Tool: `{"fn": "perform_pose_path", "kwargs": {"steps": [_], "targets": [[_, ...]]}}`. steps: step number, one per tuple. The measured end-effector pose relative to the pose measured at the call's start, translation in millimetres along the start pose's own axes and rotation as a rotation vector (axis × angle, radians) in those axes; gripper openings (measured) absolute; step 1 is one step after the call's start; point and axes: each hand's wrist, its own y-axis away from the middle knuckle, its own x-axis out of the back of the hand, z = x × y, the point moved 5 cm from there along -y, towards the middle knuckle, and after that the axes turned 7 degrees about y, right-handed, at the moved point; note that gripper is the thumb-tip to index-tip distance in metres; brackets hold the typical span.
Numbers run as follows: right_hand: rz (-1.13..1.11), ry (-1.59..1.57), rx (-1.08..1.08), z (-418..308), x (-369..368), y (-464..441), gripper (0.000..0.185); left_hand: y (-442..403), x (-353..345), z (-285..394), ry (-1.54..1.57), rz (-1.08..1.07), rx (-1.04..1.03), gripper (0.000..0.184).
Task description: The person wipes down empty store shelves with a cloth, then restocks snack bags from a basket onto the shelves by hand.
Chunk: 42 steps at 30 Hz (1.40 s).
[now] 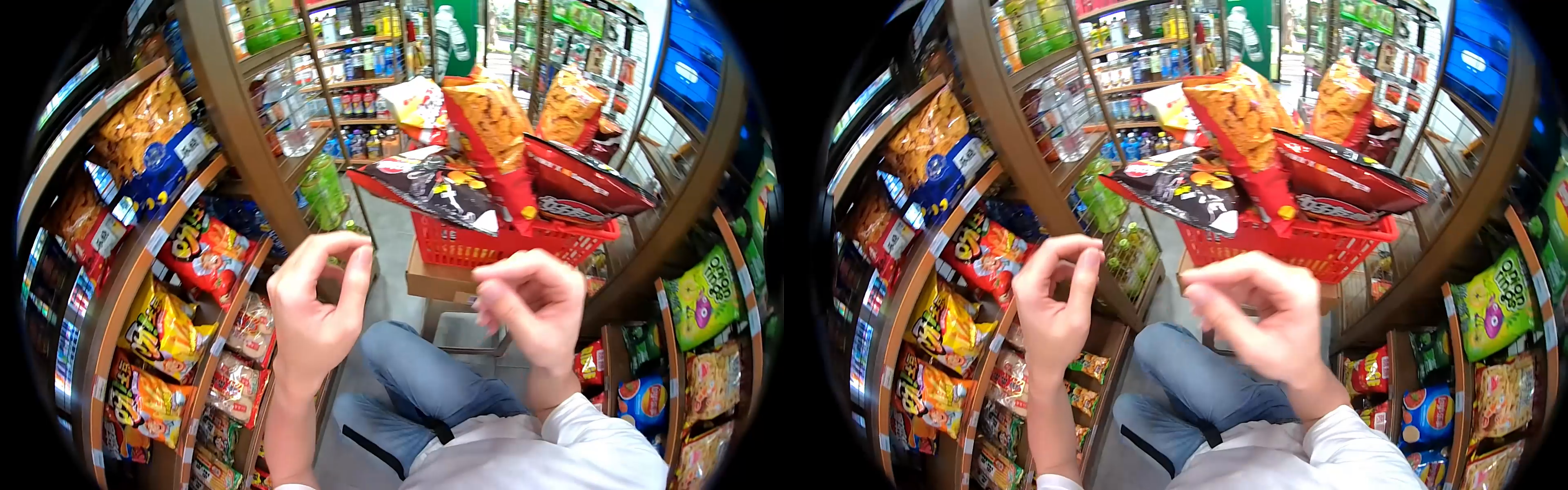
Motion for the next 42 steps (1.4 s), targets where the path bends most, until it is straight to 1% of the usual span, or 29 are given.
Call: {"fn": "perform_pose_path", "kwargs": {"steps": [2,4,5,6,8,10,11,12,14,16,17,18,20,21,23,24,26,27,29,30,32,33,34,36,37,38,40,41,42], "targets": [[0.203,0.072,0.051,-12,34,-5,0.012,-18,-15,11,-0.005,-0.013,-0.063,0.006],[0.441,0.206,0.215,-32,74,-19,0.013,-39,-29,24,-0.02,-0.027,-0.097,0.005],[0.474,0.292,0.223,-42,96,-28,0.015,-50,-37,28,-0.029,-0.027,-0.191,0.006],[0.501,0.374,0.23,-53,118,-39,0.017,-60,-43,33,-0.064,-0.047,-0.133,0.011],[0.408,0.527,0.228,-74,141,-74,0.025,-86,-56,29,-0.187,-0.038,-0.237,0.022],[0.23,0.636,0.168,-75,129,-106,0.032,-117,-69,16,-0.226,-0.008,-0.153,0.042],[0.133,0.791,0.166,-68,121,-117,0.035,-133,-78,7,-0.253,-0.082,-0.069,0.053],[0.039,0.84,0.182,-55,109,-121,0.034,-147,-87,-2,-0.273,-0.157,0.017,0.063],[0.07,1.014,0.349,-43,82,-108,0.031,-170,-106,-26,-0.36,-0.22,0.147,0.074],[0.092,0.896,0.415,-31,59,-92,0.026,-170,-126,-38,-0.202,-0.468,0.348,0.075],[0.075,0.699,0.218,-25,49,-83,0.023,-164,-131,-38,-0.156,-0.513,0.406,0.071],[0.068,0.722,0.237,-20,43,-79,0.023,-160,-134,-38,-0.07,-0.503,0.413,0.063],[0.08,0.673,0.317,-8,38,-77,0.024,-158,-134,-37,-0.003,-0.417,0.364,0.051],[0.071,0.705,0.265,-1,38,-77,0.028,-153,-134,-39,-0.003,-0.419,0.365,0.051],[0.088,0.723,0.255,11,42,-77,0.029,-151,-130,-31,0.098,-0.282,0.161,0.036],[0.101,0.741,0.247,15,43,-76,0.031,-148,-131,-30,0.096,-0.286,0.16,0.036],[0.098,0.735,0.227,18,42,-72,0.034,-145,-127,-28,0.122,-0.213,0.15,0.03],[0.11,0.745,0.242,19,42,-69,0.035,-146,-128,-34,0.121,-0.213,0.152,0.03],[0.134,0.786,0.301,21,44,-65,0.038,-151,-127,-38,0.038,-0.19,0.01,0.031],[0.134,0.785,0.305,19,44,-62,0.038,-151,-124,-34,0.036,-0.188,0.008,0.031],[0.166,0.685,0.24,16,48,-56,0.04,-151,-109,-21,0.07,-0.054,-0.131,0.029],[0.163,0.672,0.156,15,51,-53,0.042,-153,-101,-17,0.057,-0.012,-0.126,0.029],[0.156,0.61,0.138,15,52,-50,0.043,-154,-90,-6,-0.102,-0.035,-0.109,0.028],[0.165,0.532,0.14,18,54,-49,0.047,-161,-77,-5,0.098,0.058,-0.17,0.028],[0.161,0.535,0.146,19,53,-50,0.047,-164,-67,-3,0.089,0.08,-0.165,0.029],[0.164,0.525,0.165,20,52,-52,0.05,-165,-59,-3,0.154,0.106,-0.132,0.031],[0.158,0.513,0.191,15,47,-55,0.053,-161,-37,10,0.191,0.237,-0.183,0.028],[0.179,0.473,0.185,11,43,-57,0.056,-160,-29,13,0.326,0.249,-0.167,0.029],[0.197,0.431,0.181,8,40,-59,0.059,-160,-20,16,0.376,0.255,-0.189,0.03]]}}
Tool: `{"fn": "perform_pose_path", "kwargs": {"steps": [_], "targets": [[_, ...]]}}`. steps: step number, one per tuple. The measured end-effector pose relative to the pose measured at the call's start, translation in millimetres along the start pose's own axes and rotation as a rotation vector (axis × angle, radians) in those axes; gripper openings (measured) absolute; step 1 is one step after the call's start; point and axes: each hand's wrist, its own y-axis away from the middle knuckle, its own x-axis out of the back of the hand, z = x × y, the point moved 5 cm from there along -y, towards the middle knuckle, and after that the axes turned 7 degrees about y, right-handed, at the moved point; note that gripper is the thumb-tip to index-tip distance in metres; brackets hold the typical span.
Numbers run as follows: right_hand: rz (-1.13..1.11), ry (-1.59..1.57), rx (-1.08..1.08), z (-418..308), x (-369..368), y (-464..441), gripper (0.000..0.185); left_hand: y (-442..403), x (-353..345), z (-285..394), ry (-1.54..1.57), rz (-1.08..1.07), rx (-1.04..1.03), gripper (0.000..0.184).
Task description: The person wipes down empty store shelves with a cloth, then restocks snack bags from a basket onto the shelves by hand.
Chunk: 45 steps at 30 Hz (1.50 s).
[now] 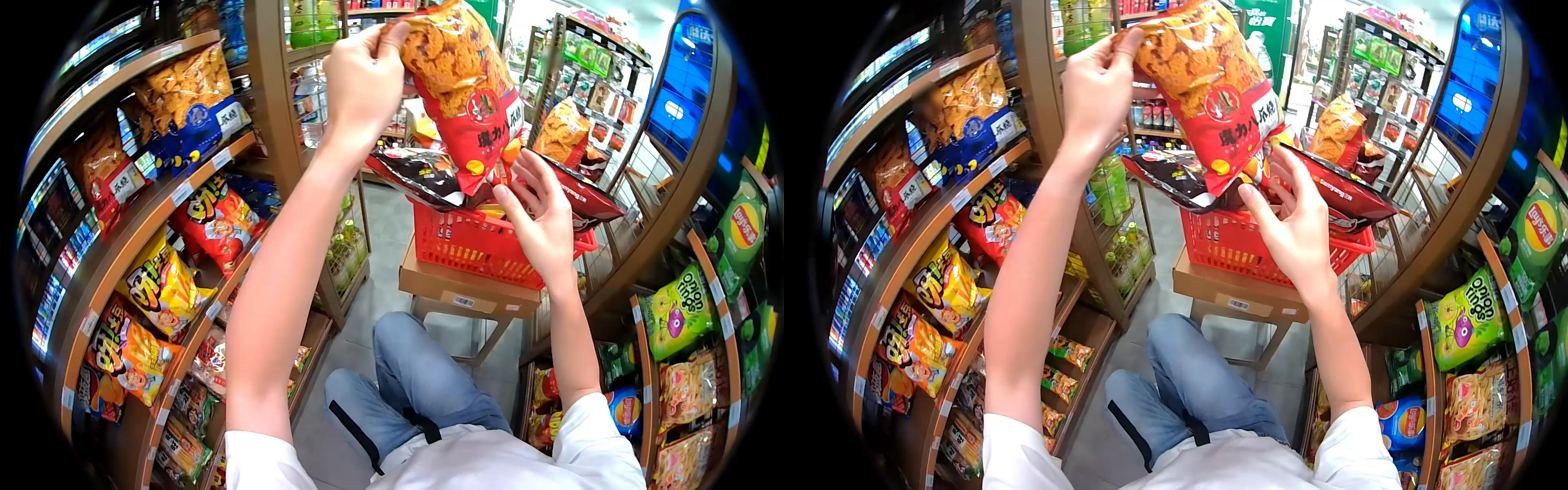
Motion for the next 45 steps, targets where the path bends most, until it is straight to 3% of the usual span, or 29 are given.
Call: {"fn": "perform_pose_path", "kwargs": {"steps": [2,4,6,9,10,11,12,13,15,16,18,19,20,22,24,25,26,30,33,34,40,45], "targets": [[0.068,-0.007,0.095,-11,-2,-9,0.064,-11,24,13,-0.117,0.016,-0.092,0.031],[0.142,0.026,0.183,-41,-4,-21,0.065,-10,44,44,-0.198,-0.032,0.024,0.036],[0.089,0.124,0.265,-61,-10,-41,0.078,-17,72,58,-0.112,-0.055,-0.002,0.036],[-0.279,-0.066,0.088,-83,-42,-56,0.082,-11,113,89,-0.177,-0.066,-0.011,0.035],[-0.503,-0.264,-0.045,-91,-60,-50,0.075,-3,122,105,-0.175,-0.022,-0.025,0.035],[-0.625,-0.393,0.046,-122,-96,-51,0.07,3,158,134,-0.257,0.083,-0.068,0.035],[-0.662,-0.465,0.018,-121,-97,-29,0.064,8,165,117,-0.403,0.066,0.019,0.035],[-0.772,-0.595,-0.072,-126,-116,-20,0.06,15,175,124,-0.397,0.09,-0.095,0.036],[-0.935,-0.799,-0.267,-117,-155,5,0.054,31,204,121,-0.525,0.147,-0.011,0.038],[-0.989,-0.873,-0.35,-114,-175,15,0.052,42,222,129,-0.636,0.25,0.15,0.042],[-1.049,-1.023,-0.355,-121,-204,27,0.05,68,238,143,-0.468,0.335,0.274,0.056],[-1.053,-1.066,-0.34,-124,-216,28,0.049,80,247,147,-0.528,0.307,0.346,0.072],[-1.053,-1.105,-0.328,-131,-228,28,0.048,96,227,177,-0.569,0.217,0.682,0.078],[-1.099,-1.092,-0.377,-150,-250,26,0.045,117,224,186,-0.827,0.119,0.667,0.083],[-1.123,-1.042,-0.487,-181,-259,24,0.045,119,236,184,-0.822,0.12,0.552,0.084],[-1.206,-0.982,-0.385,-187,-269,16,0.048,116,230,194,-0.804,0.109,0.44,0.085],[-1.283,-0.921,-0.287,-192,-279,9,0.051,115,234,203,-0.777,0.168,0.591,0.082],[-1.258,-0.708,-0.189,-217,-322,-19,0.059,85,263,209,-0.854,0.212,0.749,0.075],[-1.221,-0.462,-0.033,-236,-341,-45,0.074,66,295,201,-0.845,0.239,0.744,0.076],[-1.14,-0.508,-0.031,-241,-357,-53,0.075,60,299,200,-0.836,0.226,0.708,0.076],[-1.133,-0.549,0.011,-246,-403,-74,0.069,29,333,186,-0.936,0.254,0.674,0.074],[-1.16,-0.685,0.061,-239,-439,-75,0.07,21,354,172,-0.948,0.196,0.671,0.083]]}}
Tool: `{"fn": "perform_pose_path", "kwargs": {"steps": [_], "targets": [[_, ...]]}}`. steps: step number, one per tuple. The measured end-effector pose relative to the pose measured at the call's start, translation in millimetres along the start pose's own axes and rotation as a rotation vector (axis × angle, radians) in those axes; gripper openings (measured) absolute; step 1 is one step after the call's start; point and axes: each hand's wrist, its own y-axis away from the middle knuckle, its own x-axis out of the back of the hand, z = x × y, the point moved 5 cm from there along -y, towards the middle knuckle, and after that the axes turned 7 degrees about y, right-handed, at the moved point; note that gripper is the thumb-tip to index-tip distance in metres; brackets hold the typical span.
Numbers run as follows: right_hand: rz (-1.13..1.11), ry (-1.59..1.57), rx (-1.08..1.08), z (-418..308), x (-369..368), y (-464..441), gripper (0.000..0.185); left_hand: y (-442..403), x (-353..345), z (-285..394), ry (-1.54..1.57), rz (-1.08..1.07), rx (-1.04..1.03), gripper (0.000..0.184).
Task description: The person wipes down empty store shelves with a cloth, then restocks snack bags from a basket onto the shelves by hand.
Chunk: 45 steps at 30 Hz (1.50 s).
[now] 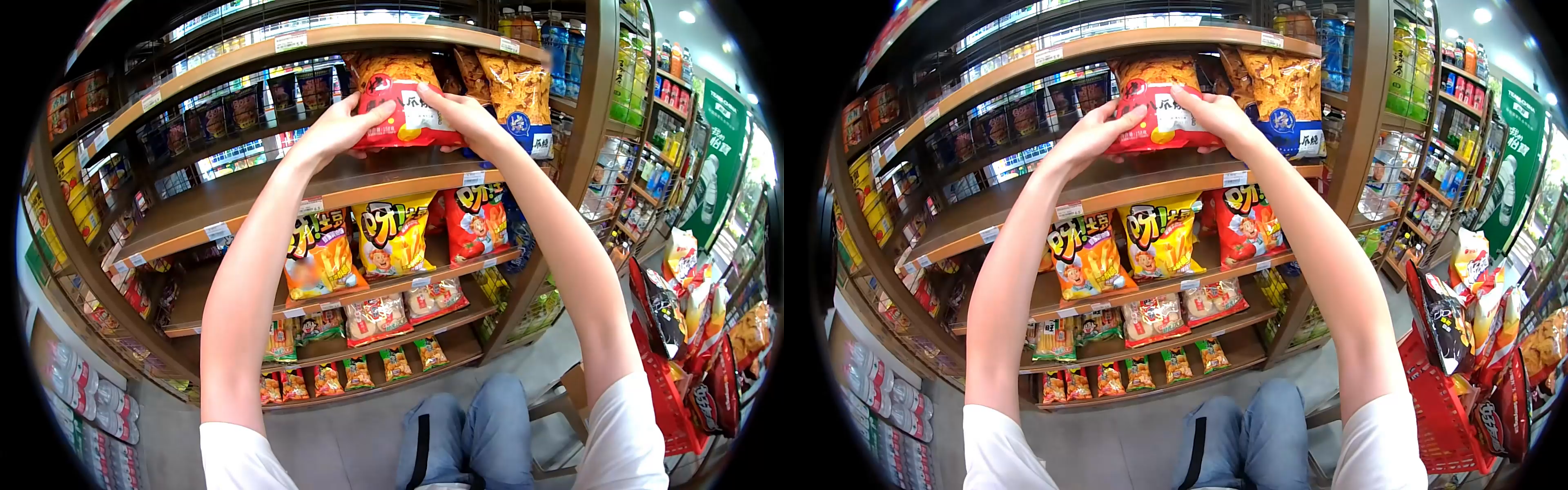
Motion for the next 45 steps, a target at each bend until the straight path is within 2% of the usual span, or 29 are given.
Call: {"fn": "perform_pose_path", "kwargs": {"steps": [2,4,7,9,11,13,14,17,19,22,23,25,26,27,29,31,32,33,35,37,39,41,45], "targets": [[-0.009,-0.06,0.066,20,-3,-20,0.069,-15,3,-17,0.036,0.017,-0.086,0.087],[0.001,-0.156,0.174,23,-8,-21,0.066,-28,5,-30,0.057,-0.025,-0.08,0.086],[0.051,-0.169,0.172,32,-14,-23,0.063,-25,1,-30,0.049,-0.069,0.004,0.086],[0.051,-0.11,0.159,34,-14,-27,0.063,-27,3,-31,-0.066,-0.017,0.051,0.09],[0.047,-0.058,0.144,36,-14,-33,0.062,-39,7,-45,-0.109,-0.004,0.006,0.091],[-0.111,0.002,0.138,35,-18,-38,0.074,-41,3,-45,-0.237,-0.01,-0.046,0.091],[-0.093,-0.04,0.109,38,-18,-38,0.067,-42,1,-47,-0.3,0.015,-0.049,0.091],[-0.044,-0.059,0.098,39,-21,-39,0.064,-44,-1,-48,-0.459,0.084,-0.004,0.092],[-0.02,-0.022,0.093,43,-21,-49,0.063,-53,1,-62,-0.437,0.089,-0.027,0.094],[0.072,0.338,-0.109,45,-16,-58,0.061,-51,1,-61,-0.275,0.078,-0.094,0.103],[0.08,0.324,-0.116,46,-17,-56,0.061,-47,-1,-59,-0.286,0.065,-0.093,0.103],[0.266,0.606,-0.085,24,-11,-40,0.063,-38,-1,-53,-0.196,0.085,0.01,0.097],[0.29,0.623,-0.094,17,-11,-31,0.062,-33,1,-49,-0.239,0.095,0.04,0.104],[0.283,0.614,-0.102,12,-9,-22,0.063,-34,7,-46,-0.421,0.162,0.039,0.104],[0.302,0.606,-0.058,0,1,0,0.062,-2,2,-5,-0.476,0.151,0.211,0.099],[0.383,0.574,0.033,-8,13,31,0.075,14,-1,10,-0.448,0.25,0.101,0.087],[0.397,0.557,0.079,-11,19,48,0.074,27,-7,21,-0.368,0.232,0.045,0.081],[0.425,0.488,0.118,-13,24,66,0.063,37,-16,26,-0.288,0.21,-0.007,0.076],[0.512,0.329,0.24,-12,30,99,0.045,54,-34,34,-0.252,0.322,-0.241,0.065],[0.539,0.265,0.312,-22,33,144,0.037,70,-62,47,-0.041,0.304,-0.385,0.043],[0.535,0.24,0.349,-28,41,183,0.025,81,-89,57,0.021,0.223,-0.503,0.03],[0.563,0.147,0.365,-35,50,218,0.02,93,-116,71,0.086,0.15,-0.541,0.021],[0.615,0.171,0.381,-36,67,255,0.016,91,-168,73,0.305,0.059,-0.587,0.016]]}}
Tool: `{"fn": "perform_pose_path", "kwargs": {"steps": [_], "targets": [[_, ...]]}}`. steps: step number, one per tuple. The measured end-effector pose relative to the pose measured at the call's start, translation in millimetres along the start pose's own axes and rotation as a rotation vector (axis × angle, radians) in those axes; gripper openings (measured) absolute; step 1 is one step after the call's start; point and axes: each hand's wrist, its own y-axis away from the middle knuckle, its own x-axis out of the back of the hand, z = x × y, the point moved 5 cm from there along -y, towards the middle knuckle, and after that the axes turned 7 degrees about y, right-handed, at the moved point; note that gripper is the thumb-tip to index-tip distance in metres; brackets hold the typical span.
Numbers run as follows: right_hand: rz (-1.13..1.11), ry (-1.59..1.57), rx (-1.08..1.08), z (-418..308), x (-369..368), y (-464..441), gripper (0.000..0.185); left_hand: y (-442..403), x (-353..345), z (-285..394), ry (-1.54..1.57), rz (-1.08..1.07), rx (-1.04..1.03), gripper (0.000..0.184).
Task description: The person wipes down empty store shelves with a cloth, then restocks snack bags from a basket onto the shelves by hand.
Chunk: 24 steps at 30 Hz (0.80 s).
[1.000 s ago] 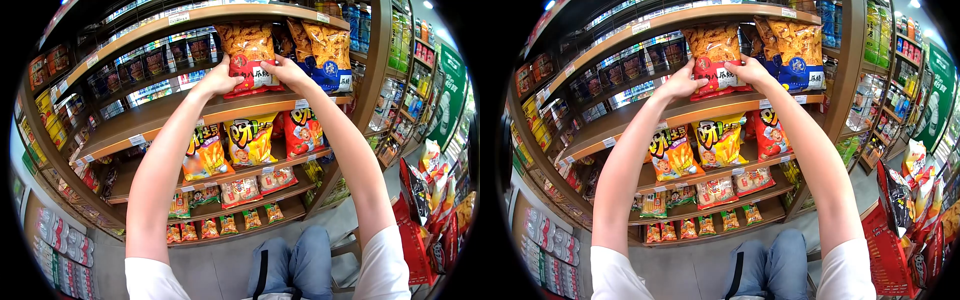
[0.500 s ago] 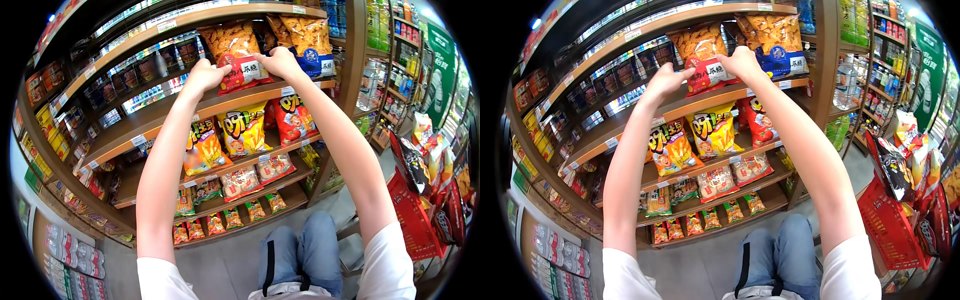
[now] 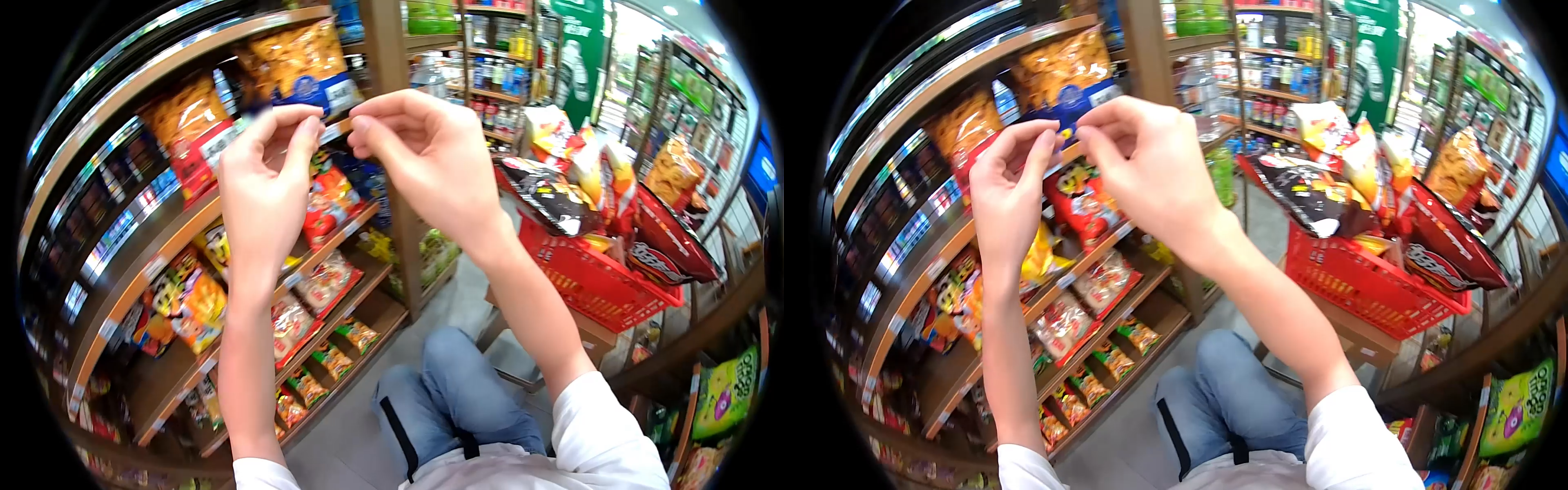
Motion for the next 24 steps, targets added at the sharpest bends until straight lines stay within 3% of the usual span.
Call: {"fn": "perform_pose_path", "kwargs": {"steps": [4,6,10,16,20,24], "targets": [[0.094,0.007,0.028,8,12,11,0.013,-3,-39,-21,0.151,0.024,0.021,0.013],[0.118,0.308,0.235,4,16,20,0.01,-9,-48,-36,0.101,0.01,0.022,0.012],[0.053,0.223,0.31,14,4,16,0.014,-26,-38,-81,0.055,-0.038,0.236,0.012],[0.077,-0.029,-0.119,10,-6,20,0.023,8,-17,-38,-0.17,-0.251,0.498,0.012],[-0.009,-0.121,-0.547,-19,-4,41,0.022,58,1,-21,-0.137,-0.39,0.833,0.014],[-0.131,-0.026,-0.663,-66,22,1,0.017,87,6,28,-0.031,-0.311,1.089,0.013]]}}
